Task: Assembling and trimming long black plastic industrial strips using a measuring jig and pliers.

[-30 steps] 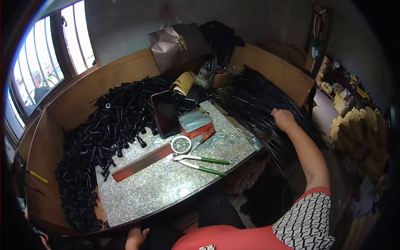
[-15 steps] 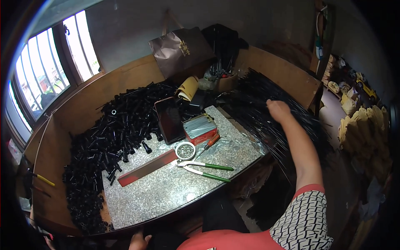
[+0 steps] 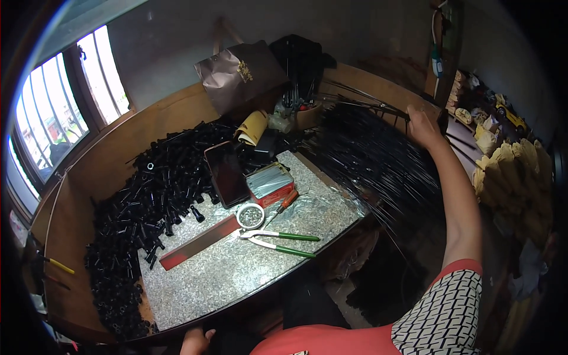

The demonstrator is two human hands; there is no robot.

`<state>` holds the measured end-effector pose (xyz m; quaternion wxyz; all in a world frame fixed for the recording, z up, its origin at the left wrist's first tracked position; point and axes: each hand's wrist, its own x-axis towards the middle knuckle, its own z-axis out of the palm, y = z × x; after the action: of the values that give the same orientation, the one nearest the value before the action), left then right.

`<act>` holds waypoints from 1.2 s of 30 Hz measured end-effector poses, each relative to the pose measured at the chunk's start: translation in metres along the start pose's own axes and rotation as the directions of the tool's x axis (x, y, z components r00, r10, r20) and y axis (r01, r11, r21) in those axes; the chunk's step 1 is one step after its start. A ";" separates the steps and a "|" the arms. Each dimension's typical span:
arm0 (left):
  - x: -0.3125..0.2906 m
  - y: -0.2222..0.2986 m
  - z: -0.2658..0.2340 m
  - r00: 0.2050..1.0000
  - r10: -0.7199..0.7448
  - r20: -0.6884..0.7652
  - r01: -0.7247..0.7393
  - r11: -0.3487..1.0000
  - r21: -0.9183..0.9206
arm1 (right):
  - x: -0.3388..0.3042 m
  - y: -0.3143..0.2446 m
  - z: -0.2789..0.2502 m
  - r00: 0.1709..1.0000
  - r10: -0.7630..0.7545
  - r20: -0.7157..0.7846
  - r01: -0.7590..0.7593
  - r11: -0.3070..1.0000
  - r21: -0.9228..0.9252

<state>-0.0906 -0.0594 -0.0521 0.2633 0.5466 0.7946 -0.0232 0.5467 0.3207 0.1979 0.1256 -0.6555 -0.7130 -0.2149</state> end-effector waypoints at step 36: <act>0.020 0.134 -0.172 0.275 -0.185 -0.943 -0.861 0.389 -0.327 | -0.147 -0.437 -0.099 0.669 -0.584 -0.460 0.735 0.428 0.526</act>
<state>-0.0456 0.0675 0.1210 0.0090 0.4437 0.5124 0.7352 0.1204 0.1234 0.1555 0.3328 -0.2013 -0.9204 -0.0396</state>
